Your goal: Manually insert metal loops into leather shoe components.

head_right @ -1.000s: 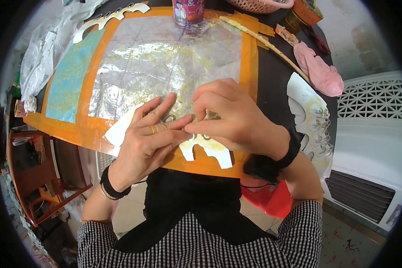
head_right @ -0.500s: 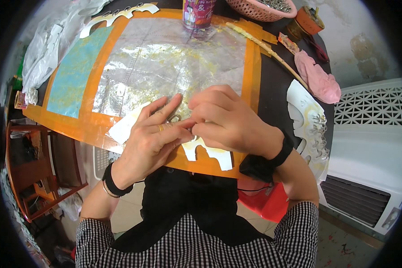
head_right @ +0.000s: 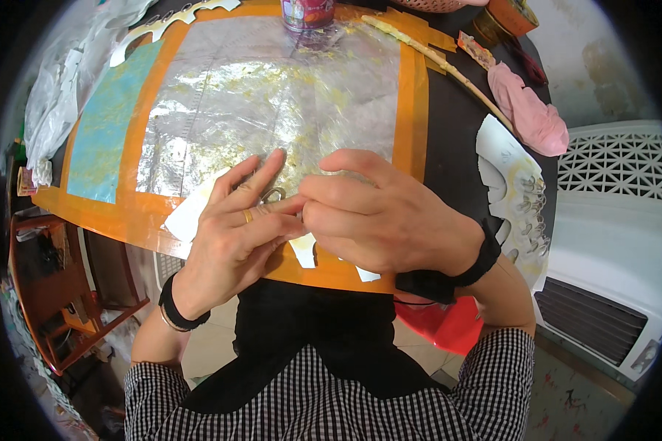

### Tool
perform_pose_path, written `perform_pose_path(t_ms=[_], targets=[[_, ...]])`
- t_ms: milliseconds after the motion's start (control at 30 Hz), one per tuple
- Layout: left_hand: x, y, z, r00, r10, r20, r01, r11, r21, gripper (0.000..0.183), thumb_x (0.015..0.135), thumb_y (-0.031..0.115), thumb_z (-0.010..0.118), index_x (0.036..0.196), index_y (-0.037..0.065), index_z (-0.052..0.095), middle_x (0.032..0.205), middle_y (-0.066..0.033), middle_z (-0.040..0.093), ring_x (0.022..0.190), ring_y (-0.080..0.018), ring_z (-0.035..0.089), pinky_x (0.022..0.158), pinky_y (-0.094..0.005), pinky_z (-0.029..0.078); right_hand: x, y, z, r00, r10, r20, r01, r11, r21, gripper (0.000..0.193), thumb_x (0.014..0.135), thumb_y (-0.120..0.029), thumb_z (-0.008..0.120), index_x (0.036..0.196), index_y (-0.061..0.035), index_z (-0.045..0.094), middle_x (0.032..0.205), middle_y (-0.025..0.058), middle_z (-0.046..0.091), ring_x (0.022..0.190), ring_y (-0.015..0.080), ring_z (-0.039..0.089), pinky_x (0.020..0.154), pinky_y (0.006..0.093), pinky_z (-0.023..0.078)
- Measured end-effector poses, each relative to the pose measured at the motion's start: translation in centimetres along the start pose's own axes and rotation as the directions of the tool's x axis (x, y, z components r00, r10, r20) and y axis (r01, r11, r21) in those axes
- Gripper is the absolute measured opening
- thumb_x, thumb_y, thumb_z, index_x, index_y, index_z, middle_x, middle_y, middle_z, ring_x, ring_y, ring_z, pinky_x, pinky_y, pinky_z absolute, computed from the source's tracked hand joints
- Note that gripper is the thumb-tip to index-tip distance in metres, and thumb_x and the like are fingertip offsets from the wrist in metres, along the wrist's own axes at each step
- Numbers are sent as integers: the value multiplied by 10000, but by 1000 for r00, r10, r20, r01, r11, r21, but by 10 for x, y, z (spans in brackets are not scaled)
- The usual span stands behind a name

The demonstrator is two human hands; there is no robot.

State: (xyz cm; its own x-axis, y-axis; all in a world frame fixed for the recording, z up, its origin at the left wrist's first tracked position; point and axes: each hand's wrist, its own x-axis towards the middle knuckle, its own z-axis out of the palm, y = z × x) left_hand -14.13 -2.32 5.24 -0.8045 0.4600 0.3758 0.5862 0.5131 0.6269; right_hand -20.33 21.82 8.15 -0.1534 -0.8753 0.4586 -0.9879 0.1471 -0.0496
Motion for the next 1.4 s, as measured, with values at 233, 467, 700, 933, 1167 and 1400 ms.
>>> perform_pose_path(t_ms=[233,467,700,933,1167,1400], targets=[[1,0,0,1000,10,24,-10,1000,16,359,651,-76,791,973,79,762,1225,-50,782,1449,-390,523,1194,-558,377,0,-1,1,999,54,3,-54,998,36,113,748,-103,722,800,-42,643,954,39,606,1070,260,608,988,398,501],[4,5,-5,998,-6,57,3,999,42,237,767,-17,794,981,79,764,1260,-46,772,1460,-388,510,1198,-558,370,1,-3,-12,997,37,63,-39,999,32,200,727,-85,748,888,1,665,951,88,627,1014,284,622,946,381,527],[4,4,-4,998,24,54,-28,996,81,364,780,-26,755,1114,117,766,1257,-36,773,1419,-403,546,1205,-536,369,-6,-6,-10,998,67,21,-67,998,8,130,726,-63,732,819,10,679,985,90,645,1026,266,630,950,365,532],[4,10,-1,996,40,85,-55,982,178,352,791,-21,803,1103,142,799,1336,-25,742,1458,-395,511,1209,-561,368,-17,4,-1,993,115,-35,-110,987,117,121,754,-88,738,848,-14,718,1082,106,666,1124,282,621,954,369,530],[2,9,3,990,106,91,-126,957,263,385,771,5,799,1129,144,784,1367,-27,723,1413,-441,539,1206,-592,385,-20,8,-1,961,246,-123,-171,885,433,205,785,12,685,973,-41,745,1032,85,675,1072,303,648,878,395,541],[2,7,3,989,125,80,-142,953,266,299,829,64,803,1115,148,781,1348,-18,731,1385,-452,557,1208,-585,386,-17,5,6,946,273,-177,-171,880,443,248,804,11,689,1023,-78,763,989,52,664,1010,293,636,865,402,532]])
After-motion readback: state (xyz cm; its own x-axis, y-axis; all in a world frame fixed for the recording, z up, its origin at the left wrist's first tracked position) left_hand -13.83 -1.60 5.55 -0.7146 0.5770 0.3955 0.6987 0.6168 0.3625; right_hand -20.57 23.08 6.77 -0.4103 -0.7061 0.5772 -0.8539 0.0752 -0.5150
